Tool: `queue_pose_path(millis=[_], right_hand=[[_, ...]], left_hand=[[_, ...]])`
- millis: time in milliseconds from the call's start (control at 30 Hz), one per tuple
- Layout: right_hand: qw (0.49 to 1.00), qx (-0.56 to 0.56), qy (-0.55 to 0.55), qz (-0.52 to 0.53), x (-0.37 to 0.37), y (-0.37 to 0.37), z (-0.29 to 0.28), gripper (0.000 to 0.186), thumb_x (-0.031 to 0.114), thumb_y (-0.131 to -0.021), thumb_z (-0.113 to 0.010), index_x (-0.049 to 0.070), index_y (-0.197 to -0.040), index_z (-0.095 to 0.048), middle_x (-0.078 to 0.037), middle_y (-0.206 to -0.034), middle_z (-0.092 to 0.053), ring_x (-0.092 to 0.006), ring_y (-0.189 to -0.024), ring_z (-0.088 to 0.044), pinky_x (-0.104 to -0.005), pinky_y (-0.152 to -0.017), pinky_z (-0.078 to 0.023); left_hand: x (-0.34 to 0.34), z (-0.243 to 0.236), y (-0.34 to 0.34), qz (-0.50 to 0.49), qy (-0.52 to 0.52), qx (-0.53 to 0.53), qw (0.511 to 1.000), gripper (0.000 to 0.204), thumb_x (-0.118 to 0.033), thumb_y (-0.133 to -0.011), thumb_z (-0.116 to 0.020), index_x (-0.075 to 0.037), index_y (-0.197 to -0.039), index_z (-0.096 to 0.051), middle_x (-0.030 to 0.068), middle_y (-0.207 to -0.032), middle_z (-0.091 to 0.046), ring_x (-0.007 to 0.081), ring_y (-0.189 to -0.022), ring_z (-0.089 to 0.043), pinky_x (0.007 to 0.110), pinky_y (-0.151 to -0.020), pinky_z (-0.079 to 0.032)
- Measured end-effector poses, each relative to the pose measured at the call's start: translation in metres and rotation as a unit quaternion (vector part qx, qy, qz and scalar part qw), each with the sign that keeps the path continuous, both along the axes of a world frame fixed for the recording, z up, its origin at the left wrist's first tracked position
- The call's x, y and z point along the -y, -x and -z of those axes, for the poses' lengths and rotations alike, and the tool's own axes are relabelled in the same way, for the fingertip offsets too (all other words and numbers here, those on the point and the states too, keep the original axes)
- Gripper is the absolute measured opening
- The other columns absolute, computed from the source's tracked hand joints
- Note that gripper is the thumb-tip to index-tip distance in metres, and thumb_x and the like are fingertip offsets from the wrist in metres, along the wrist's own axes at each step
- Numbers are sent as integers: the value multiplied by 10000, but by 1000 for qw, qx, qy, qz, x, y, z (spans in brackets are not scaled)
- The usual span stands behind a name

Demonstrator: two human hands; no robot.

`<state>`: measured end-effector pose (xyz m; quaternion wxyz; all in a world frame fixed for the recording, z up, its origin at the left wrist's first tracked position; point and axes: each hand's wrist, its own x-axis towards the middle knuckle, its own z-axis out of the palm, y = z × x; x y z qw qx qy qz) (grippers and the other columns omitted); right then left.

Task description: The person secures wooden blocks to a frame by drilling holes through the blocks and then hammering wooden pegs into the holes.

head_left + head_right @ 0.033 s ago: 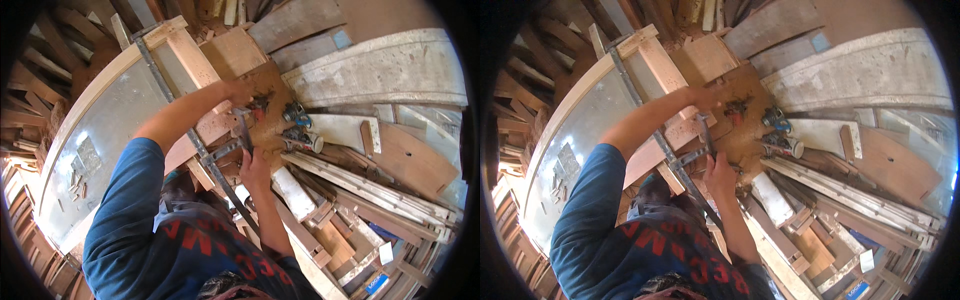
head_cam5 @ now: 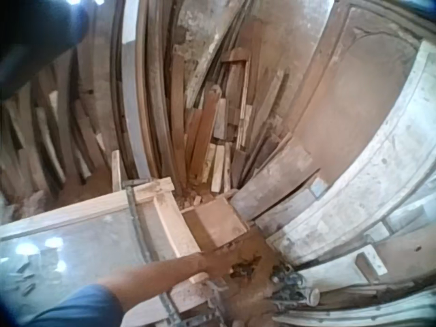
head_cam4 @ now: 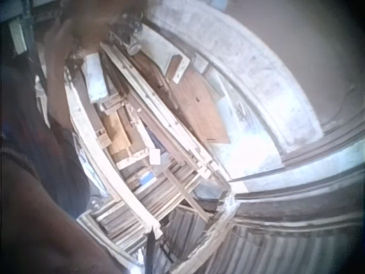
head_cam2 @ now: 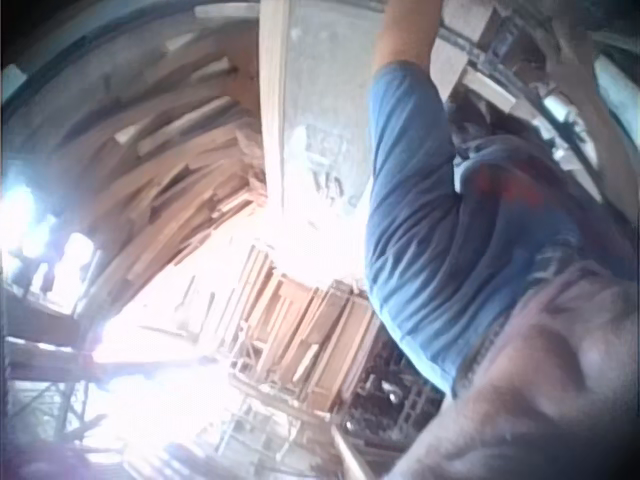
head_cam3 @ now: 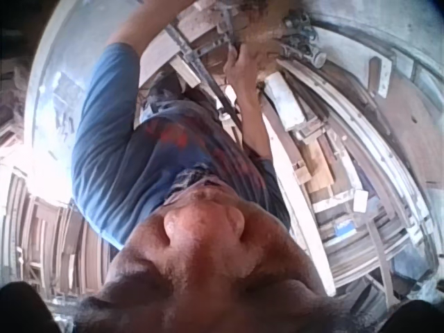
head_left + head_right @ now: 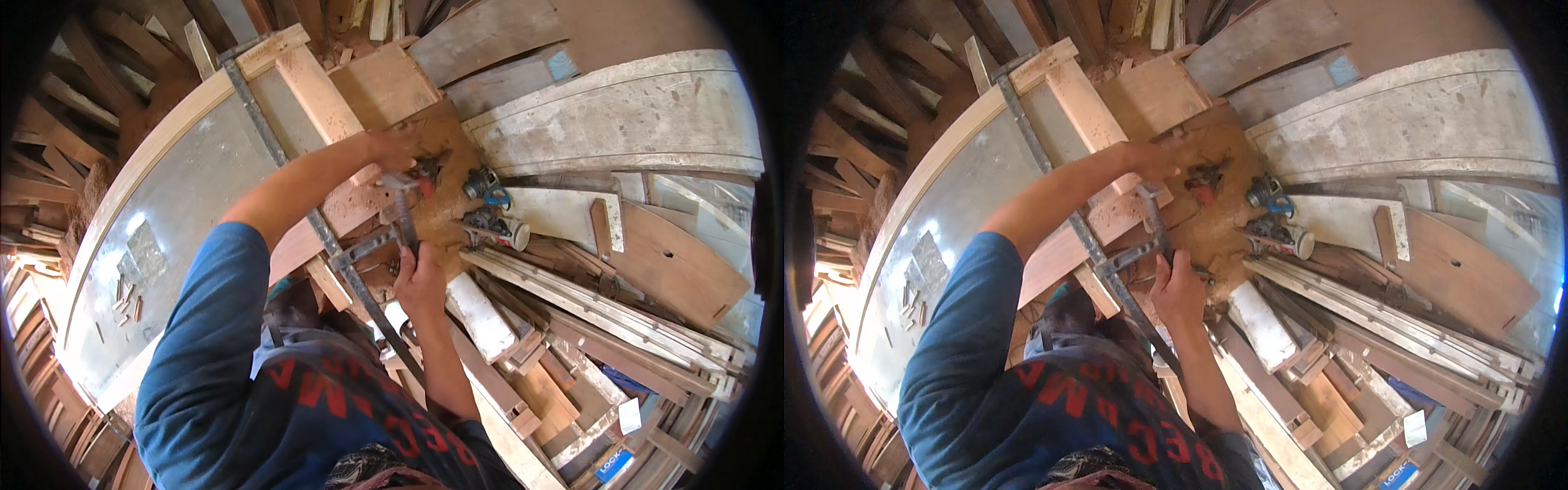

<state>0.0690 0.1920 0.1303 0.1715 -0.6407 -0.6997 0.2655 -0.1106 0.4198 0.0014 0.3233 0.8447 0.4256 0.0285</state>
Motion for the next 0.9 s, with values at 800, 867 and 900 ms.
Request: queue_pose_path(millis=[800, 867, 900], right_hand=[[1000, 25, 1, 7, 13, 6, 13, 298, 308, -1029, -586, 15, -1015, -535, -309, -818, -674, -531, -772, -662, -594, -647, -510], [991, 93, 93, 25, 0, 8, 13, 300, 307, -1011, -625, 29, -946, -531, -299, -805, -663, -526, -753, -656, -579, -631, -505], [997, 59, 38, 23, -10, 8, 5, 302, 310, -1013, -620, 28, -949, -533, -298, -790, -660, -528, -746, -654, -580, -634, -506]], left_hand=[[2, -5, -1, 23, 118, -6, 993, 1125, -500, -836, -778, 23, -1607, -147, 335, -1571, -365, 404, -1302, -582, 433, -1116, -443], [6, -14, -5, 11, 46, 26, 999, 1191, -482, -821, -798, 8, -1631, -75, 332, -1615, -302, 412, -1355, -535, 434, -1148, -416], [-2, -49, -7, 41, 52, 16, 998, 1190, -474, -813, -809, 8, -1631, -92, 334, -1617, -298, 415, -1387, -502, 437, -1165, -398]])
